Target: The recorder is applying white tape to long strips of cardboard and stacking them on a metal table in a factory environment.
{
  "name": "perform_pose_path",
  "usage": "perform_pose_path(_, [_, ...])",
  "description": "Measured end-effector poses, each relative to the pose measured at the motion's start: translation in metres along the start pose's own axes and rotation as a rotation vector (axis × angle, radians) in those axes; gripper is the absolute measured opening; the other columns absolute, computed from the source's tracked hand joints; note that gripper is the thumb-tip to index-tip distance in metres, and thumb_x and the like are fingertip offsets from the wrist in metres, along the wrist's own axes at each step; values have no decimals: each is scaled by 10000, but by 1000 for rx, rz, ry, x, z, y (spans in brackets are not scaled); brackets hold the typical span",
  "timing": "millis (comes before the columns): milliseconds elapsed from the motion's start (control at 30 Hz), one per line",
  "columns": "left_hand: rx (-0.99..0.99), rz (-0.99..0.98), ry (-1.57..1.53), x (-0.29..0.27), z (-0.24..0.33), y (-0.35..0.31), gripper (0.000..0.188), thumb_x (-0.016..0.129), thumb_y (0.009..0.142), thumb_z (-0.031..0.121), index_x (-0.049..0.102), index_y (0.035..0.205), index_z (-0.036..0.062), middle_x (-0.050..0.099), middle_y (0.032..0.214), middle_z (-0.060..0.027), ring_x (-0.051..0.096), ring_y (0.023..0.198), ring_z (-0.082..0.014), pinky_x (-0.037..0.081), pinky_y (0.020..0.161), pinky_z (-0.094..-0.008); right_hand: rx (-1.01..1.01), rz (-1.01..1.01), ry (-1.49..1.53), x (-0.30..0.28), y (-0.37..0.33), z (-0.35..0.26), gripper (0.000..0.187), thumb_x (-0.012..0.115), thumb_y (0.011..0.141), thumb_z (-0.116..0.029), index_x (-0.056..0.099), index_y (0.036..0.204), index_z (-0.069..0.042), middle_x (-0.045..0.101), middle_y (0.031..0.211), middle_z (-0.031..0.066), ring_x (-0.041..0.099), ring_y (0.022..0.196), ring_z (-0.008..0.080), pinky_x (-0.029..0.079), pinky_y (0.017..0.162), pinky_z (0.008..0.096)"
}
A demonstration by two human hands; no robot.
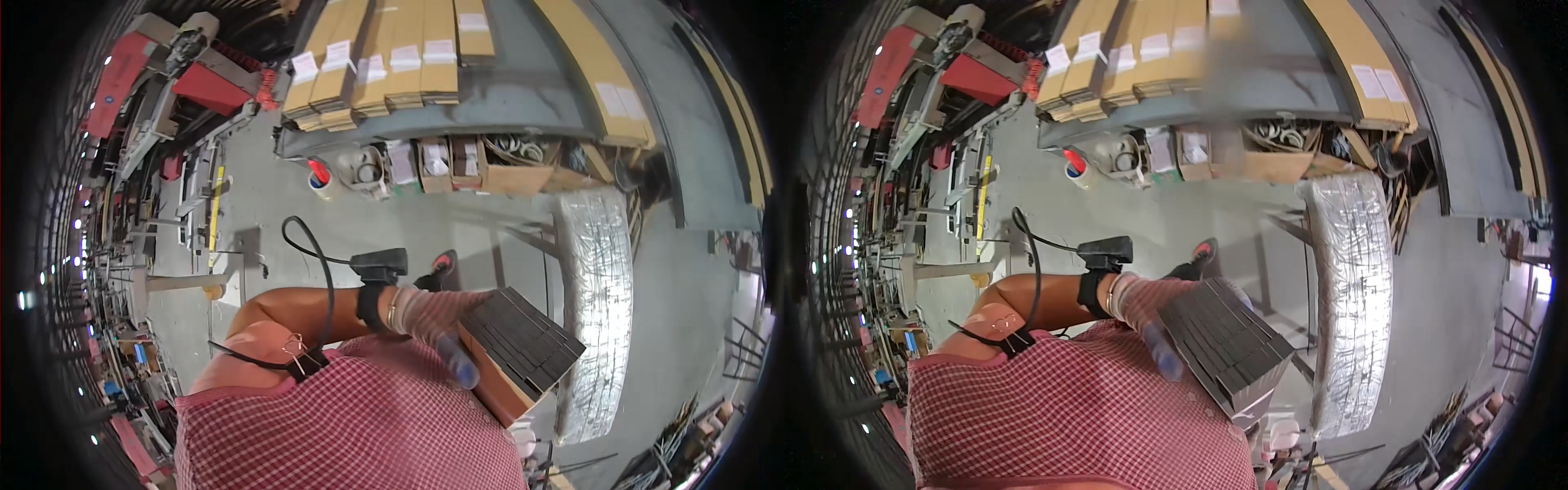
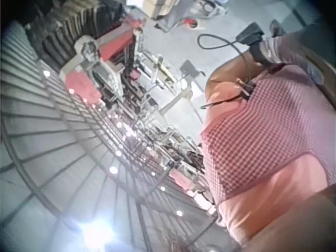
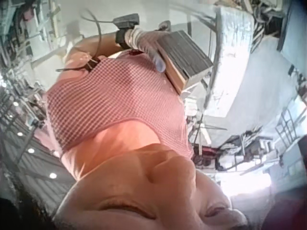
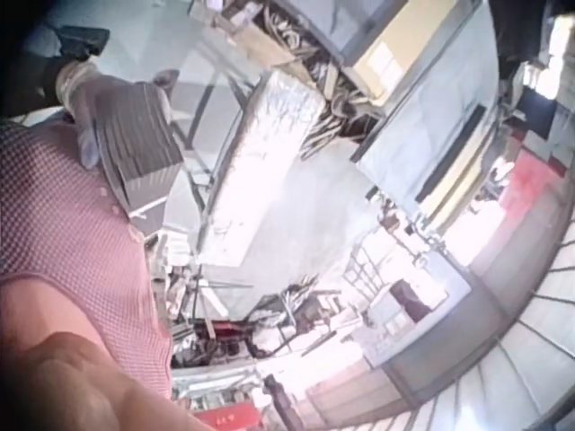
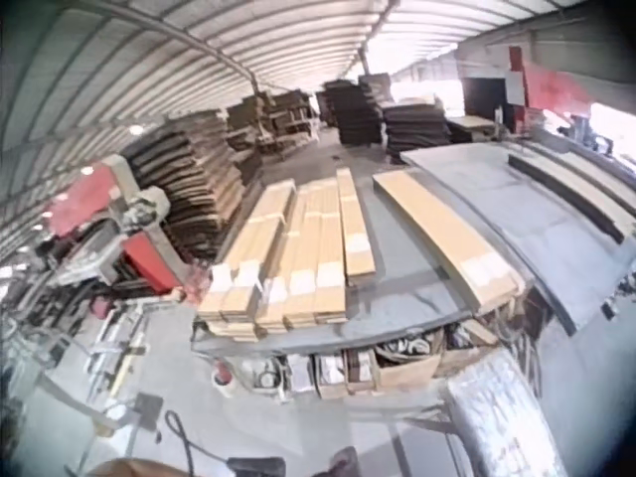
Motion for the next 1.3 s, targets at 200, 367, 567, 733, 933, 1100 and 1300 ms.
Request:
perform_pose_path(200, [74,231,262,-17,50,5,776,869,775,166,450,1420,67,623,1296,-73,549,1226,-184,468,1011,-324,-94,-38,-35,-5,41,-40,770,868,691,-113,496,1360,-38,617,1273,80,580,1175,231,484,1000,386])
perform_pose_path(367, [219,890,452,-112,189,28,526,724,884,268,574,1298,-19,656,1218,-83,595,1120,-150,466,995,-324,-510,-197,-199,-8,124,-174,747,872,715,-136,505,1357,-29,622,1273,80,582,1173,224,490,993,387])
perform_pose_path(567, [846,851,763,-282,409,49,840,796,839,283,330,1455,-46,577,1319,-189,597,1182,-232,490,994,-334,-888,-377,-424,77,153,-609,762,833,745,-56,469,1411,21,613,1318,120,586,1197,246,492,990,362])
perform_pose_path(733, [613,1307,876,-434,398,-4,924,674,898,425,191,1557,-7,544,1378,-272,540,1280,-362,388,1097,-368,-1082,-328,1,234,85,-893,471,683,901,-257,579,1262,27,673,1106,47,629,939,135,512,799,295])
perform_pose_path(933, [1,1723,1619,-485,323,-141,429,534,947,288,588,1298,48,519,1349,-306,472,1276,-456,388,1089,-501,-1099,-381,-758,295,114,-879,302,612,958,-341,649,1134,-98,718,948,96,641,770,135,488,672,311])
perform_pose_path(1100, [-262,1874,2043,-503,279,-129,447,519,940,368,602,1316,141,596,1246,-255,541,1230,-406,430,1036,-498,-800,-332,26,117,139,-778,353,580,1001,-218,593,1290,-17,697,998,91,661,768,143,543,660,273])
perform_pose_path(1300, [-467,1561,2259,-511,302,-145,270,592,949,256,681,1102,53,681,1128,-147,640,1046,-278,508,914,-405,-759,507,329,-202,261,-644,333,592,970,-152,600,1279,-27,689,952,92,614,678,119,490,554,251])
Point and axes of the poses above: each hand's wrist, its own y-axis towards the middle knuckle, its own x-axis out of the palm, z = x × y, the point moved 2 cm from there along y, towards the middle knuckle
